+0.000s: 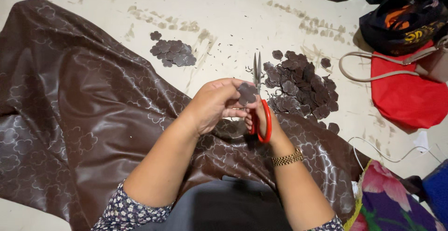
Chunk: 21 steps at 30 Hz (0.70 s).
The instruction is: The person sits on the floor and uses red-handled scissors to trim the edges of small dark fabric flower petal pieces one at a time, cutting small notches into each piece and placing the trimmed pieces into piles on the floor.
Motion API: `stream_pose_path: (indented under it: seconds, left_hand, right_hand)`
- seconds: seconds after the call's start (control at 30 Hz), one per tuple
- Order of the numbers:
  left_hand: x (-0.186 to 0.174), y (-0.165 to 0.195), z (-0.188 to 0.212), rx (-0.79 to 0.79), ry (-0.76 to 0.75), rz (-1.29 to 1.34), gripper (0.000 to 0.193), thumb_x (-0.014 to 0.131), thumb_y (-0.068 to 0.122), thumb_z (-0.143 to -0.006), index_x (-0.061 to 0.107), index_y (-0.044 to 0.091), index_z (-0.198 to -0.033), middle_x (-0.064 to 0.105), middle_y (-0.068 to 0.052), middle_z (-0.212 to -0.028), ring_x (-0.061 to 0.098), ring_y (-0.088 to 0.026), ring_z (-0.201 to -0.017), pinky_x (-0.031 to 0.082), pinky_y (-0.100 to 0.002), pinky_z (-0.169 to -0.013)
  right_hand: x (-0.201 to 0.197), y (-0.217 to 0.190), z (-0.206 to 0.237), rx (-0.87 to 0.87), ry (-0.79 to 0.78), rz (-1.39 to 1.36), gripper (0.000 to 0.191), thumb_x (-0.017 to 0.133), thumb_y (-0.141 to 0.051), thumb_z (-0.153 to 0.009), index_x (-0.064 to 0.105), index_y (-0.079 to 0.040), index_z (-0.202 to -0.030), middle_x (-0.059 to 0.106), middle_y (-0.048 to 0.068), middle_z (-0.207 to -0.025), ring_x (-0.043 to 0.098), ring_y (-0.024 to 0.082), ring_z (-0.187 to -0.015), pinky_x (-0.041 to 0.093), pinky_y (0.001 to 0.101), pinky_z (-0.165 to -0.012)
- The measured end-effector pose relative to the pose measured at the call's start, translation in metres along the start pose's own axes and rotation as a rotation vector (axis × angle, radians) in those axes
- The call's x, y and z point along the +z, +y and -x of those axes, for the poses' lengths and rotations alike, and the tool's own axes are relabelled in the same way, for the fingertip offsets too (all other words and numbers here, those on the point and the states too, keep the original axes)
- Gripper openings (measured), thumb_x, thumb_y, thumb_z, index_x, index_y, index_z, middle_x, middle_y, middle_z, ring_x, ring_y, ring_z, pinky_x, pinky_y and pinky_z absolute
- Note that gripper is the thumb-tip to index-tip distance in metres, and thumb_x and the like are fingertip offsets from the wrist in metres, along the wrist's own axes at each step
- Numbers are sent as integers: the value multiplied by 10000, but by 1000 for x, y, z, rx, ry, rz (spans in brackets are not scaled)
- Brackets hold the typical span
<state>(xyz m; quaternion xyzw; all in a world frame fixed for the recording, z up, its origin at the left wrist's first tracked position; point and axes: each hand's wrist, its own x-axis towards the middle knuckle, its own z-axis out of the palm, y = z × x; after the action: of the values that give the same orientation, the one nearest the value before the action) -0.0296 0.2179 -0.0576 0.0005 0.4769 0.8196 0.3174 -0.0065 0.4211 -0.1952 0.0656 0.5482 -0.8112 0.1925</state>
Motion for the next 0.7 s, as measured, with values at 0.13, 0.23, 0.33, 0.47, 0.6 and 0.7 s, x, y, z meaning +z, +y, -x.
stream_pose_path:
  seconds: [0.13, 0.23, 0.33, 0.47, 0.6, 0.7]
  left_hand:
    - [7, -20, 6, 124, -117, -138, 382, 599, -17, -933, 620, -33, -1314, 739, -90, -1011, 711, -115, -856, 594, -248, -744]
    - [9, -38, 9, 215, -199, -182, 440, 611, -33, -949, 570, -25, -1387, 735, -89, -1016, 685, -103, -841, 575, -247, -734]
    - [9, -51, 9, 235, -191, -200, 437, 611, -34, -942, 536, -12, -1371, 739, -100, -998, 694, -111, -833, 578, -251, -722]
    - [10, -56, 11, 251, -187, -177, 319, 623, -36, -934, 533, -17, -1240, 737, -118, -951, 707, -136, -796, 587, -273, -703]
    - [15, -61, 12, 275, -173, -198, 215, 638, -41, -958, 550, -43, -1154, 737, -119, -950, 706, -135, -814, 582, -277, -729]
    - [17, -66, 11, 296, -180, -173, 180, 638, -53, -928, 575, -29, -1095, 733, -95, -937, 701, -130, -808, 584, -282, -726]
  right_hand:
    - [-11, 12, 2, 3, 94, -15, 160, 506, -287, -971, 516, -128, -988, 494, -4, -715, 495, 110, -588, 420, 268, -509]
    - [-12, 16, 7, 9, 104, -6, 85, 528, -204, -907, 515, -126, -938, 494, -9, -689, 484, 105, -569, 403, 259, -496]
    - [-10, 18, 12, 13, 102, 31, 147, 554, -219, -915, 490, -101, -856, 481, -10, -660, 470, 109, -554, 401, 261, -500]
    - [-6, 17, 15, 25, 80, 17, 158, 549, -217, -891, 486, -92, -818, 476, 4, -625, 461, 127, -525, 412, 283, -498]
    - [-11, 22, 14, 47, 95, 94, 121, 536, -207, -849, 535, -87, -831, 490, 11, -613, 469, 138, -510, 419, 294, -493]
    - [-19, 26, 15, 11, 86, 100, 136, 530, -226, -891, 519, -96, -852, 495, 7, -625, 469, 135, -519, 414, 294, -499]
